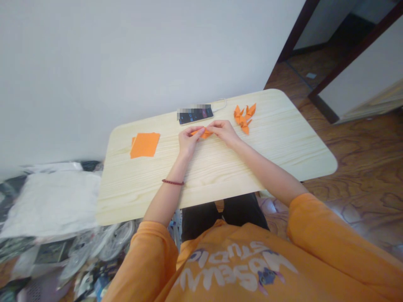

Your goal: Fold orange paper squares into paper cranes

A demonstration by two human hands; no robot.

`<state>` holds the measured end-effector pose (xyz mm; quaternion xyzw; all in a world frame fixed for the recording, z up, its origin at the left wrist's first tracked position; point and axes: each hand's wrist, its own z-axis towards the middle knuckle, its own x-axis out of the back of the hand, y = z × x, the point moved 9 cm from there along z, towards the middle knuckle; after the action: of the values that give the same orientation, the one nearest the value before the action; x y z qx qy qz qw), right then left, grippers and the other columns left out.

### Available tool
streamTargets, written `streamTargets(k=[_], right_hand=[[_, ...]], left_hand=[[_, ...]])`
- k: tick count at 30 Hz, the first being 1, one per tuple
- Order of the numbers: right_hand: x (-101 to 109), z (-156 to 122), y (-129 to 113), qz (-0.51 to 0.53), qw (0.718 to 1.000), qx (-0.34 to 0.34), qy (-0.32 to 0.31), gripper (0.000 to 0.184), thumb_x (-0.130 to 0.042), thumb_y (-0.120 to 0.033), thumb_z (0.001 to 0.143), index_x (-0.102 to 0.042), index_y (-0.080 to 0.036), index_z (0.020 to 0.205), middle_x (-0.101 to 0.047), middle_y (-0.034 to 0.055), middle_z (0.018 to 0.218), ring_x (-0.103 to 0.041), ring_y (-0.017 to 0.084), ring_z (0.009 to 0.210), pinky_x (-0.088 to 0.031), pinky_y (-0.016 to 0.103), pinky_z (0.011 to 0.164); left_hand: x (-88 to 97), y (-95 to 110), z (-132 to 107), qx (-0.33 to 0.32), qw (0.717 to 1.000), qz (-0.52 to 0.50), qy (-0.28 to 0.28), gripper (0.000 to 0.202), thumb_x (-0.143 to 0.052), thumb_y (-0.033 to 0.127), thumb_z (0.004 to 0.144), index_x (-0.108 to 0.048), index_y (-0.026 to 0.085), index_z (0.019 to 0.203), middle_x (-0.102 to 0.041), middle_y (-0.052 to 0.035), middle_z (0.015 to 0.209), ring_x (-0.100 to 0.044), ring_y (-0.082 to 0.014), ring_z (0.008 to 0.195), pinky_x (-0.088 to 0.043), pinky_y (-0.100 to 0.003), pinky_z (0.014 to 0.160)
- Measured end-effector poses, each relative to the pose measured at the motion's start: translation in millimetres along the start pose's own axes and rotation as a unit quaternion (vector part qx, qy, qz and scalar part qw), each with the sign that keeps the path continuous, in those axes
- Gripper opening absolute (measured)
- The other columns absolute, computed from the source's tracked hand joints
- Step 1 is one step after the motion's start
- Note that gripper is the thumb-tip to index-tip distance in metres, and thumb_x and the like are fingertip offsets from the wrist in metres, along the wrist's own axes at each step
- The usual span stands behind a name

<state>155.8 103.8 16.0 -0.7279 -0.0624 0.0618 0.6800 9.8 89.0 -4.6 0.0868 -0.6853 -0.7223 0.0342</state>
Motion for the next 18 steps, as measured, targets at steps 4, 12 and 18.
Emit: streamTargets(k=[4, 12, 18], right_hand=[[-0.4, 2.7, 3.3, 0.013, 1.000, 0.004, -0.003, 0.006, -0.065, -0.018, 0.067, -0.064, -0.013, 0.064, -0.062, -0.0010, 0.060, -0.055, 0.009, 0.062, -0.041, 0.019, 0.061], [4.4, 2.4, 2.3, -0.040, 0.999, -0.005, 0.007, 0.008, -0.061, -0.013, 0.067, -0.064, -0.012, 0.059, -0.056, -0.0029, 0.052, -0.043, 0.006, 0.051, -0.033, 0.019, 0.052], [9.4, 4.5, 0.5, -0.063, 0.998, -0.002, 0.005, 0.011, -0.063, -0.015, 0.068, -0.066, -0.012, 0.058, -0.057, -0.0017, 0.051, -0.042, 0.006, 0.050, -0.030, 0.020, 0.050]], left_hand=[[-1.3, 1.1, 1.2, -0.009, 1.000, 0.008, -0.005, 0.025, -0.078, 0.037, 0.062, -0.074, 0.017, 0.076, -0.070, -0.0055, 0.074, -0.055, -0.0104, 0.057, -0.042, -0.022, 0.051], [3.9, -1.8, 0.9, 0.031, 0.999, -0.033, 0.023, 0.028, -0.080, 0.036, 0.055, -0.072, 0.015, 0.073, -0.070, -0.0055, 0.072, -0.059, -0.0118, 0.062, -0.044, -0.023, 0.060], [14.9, -8.7, 6.0, 0.057, 0.995, -0.066, 0.046, 0.028, -0.082, 0.033, 0.053, -0.071, 0.016, 0.072, -0.070, -0.0042, 0.074, -0.059, -0.0106, 0.064, -0.043, -0.022, 0.060]])
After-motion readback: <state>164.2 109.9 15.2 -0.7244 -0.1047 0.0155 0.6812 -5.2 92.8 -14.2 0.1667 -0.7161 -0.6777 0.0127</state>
